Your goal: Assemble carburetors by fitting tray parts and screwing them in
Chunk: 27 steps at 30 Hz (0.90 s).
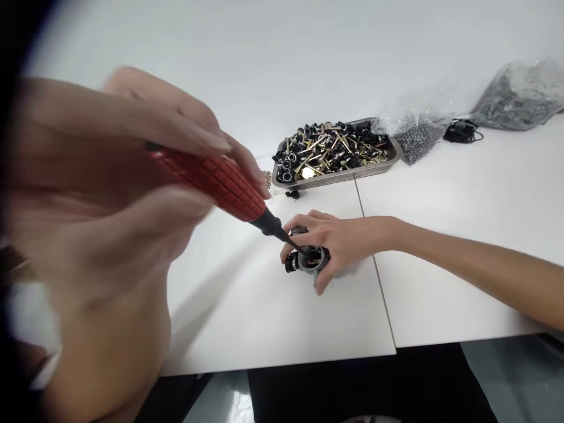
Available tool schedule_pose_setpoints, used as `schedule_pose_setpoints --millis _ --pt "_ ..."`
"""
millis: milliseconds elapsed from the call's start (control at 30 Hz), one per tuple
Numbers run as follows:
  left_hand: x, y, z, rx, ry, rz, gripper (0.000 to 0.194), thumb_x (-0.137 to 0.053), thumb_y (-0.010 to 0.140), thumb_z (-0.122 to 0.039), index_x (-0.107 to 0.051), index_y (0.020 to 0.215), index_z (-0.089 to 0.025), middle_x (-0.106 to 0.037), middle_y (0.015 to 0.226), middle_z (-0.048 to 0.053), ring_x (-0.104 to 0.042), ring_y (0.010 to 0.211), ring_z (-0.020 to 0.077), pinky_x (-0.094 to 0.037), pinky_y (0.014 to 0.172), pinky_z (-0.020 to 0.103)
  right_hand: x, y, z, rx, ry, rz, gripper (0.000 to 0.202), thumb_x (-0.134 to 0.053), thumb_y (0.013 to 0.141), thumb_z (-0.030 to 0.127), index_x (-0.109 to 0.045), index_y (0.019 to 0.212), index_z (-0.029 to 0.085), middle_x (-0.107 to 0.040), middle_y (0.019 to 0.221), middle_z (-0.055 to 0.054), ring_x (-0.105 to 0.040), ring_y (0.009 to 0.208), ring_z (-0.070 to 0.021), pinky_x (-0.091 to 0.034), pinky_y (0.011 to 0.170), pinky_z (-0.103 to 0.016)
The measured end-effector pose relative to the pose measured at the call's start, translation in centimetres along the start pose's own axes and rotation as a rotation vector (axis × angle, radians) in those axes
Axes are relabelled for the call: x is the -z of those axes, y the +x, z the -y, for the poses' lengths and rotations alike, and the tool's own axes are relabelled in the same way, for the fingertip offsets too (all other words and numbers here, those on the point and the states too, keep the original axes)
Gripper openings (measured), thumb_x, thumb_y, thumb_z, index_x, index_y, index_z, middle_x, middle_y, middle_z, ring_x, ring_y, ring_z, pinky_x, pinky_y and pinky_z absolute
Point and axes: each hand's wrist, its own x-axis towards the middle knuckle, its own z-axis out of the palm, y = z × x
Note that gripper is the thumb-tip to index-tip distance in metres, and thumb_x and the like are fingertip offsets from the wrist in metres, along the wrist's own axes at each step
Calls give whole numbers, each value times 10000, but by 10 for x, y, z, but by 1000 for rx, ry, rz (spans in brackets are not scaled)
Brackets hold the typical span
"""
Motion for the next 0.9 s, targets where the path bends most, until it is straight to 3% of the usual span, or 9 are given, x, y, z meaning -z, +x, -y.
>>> schedule_pose_setpoints --millis 100,167,233,333,500,600,700,833,900 --pt "-1 -1 1 97 -80 -53 311 -728 786 -76 -670 1090 -107 -688 1008 -6 -695 934 150 -630 718 274 40 -15 23 -109 -136 -65 664 -755 741 550 -567 1327 299 -467 1441 -66 -425 1321 -351 -441 1043 -533" --pt "-1 -2 -2 170 -202 13 401 -635 837 -19 -592 1221 -126 -681 1040 2 -700 962 161 -642 802 319 71 -28 47 -168 -271 -214 407 -637 854 512 -650 1209 312 -630 1231 -14 -588 1131 -262 -518 937 -440" --pt "-1 -2 -6 246 -272 64 443 -606 864 -56 -519 1282 -174 -685 956 0 -711 902 171 -647 799 360 93 -40 75 -163 -431 -491 253 -566 904 448 -704 1061 306 -688 975 35 -646 908 -160 -536 793 -329" --pt "-2 -3 -9 293 -297 32 466 -657 861 -190 -439 1272 -228 -678 943 20 -714 813 164 -645 737 340 100 -49 110 7 -485 -852 312 -539 899 490 -696 1072 283 -680 995 74 -632 921 -147 -518 787 -320" --pt "0 -1 -8 275 -386 62 516 -649 836 -121 -372 1252 -255 -650 858 -15 -707 770 163 -645 707 354 83 -39 122 56 -507 -572 220 -546 962 414 -676 1139 403 -698 1019 79 -663 918 -130 -573 721 -255" --pt "1 0 -8 245 -398 121 528 -619 831 -86 -361 1272 -223 -653 892 4 -699 825 175 -641 741 371 81 -32 118 32 -420 -527 212 -555 958 393 -670 1133 422 -704 963 94 -680 892 -147 -594 718 -276" --pt "-2 -1 -7 210 -369 172 603 -678 787 -99 -358 1286 -211 -628 1071 38 -686 881 159 -637 768 340 78 -23 121 -32 -397 -603 217 -627 873 518 -685 893 310 -676 796 34 -660 786 -160 -568 657 -300" --pt "-8 -2 -3 146 -199 46 493 -720 775 -237 -491 1212 -246 -519 1228 12 -673 1008 171 -614 790 335 69 -14 126 16 -512 -931 401 -602 841 585 -526 651 241 -506 553 54 -568 623 -118 -465 625 -323" --pt "-6 -3 -1 86 -115 9 504 -758 741 -227 -547 1198 -264 -430 1359 12 -673 1004 175 -614 789 334 70 -15 120 58 -313 -800 398 -494 883 641 -602 799 267 -586 689 74 -614 735 -130 -467 685 -325"
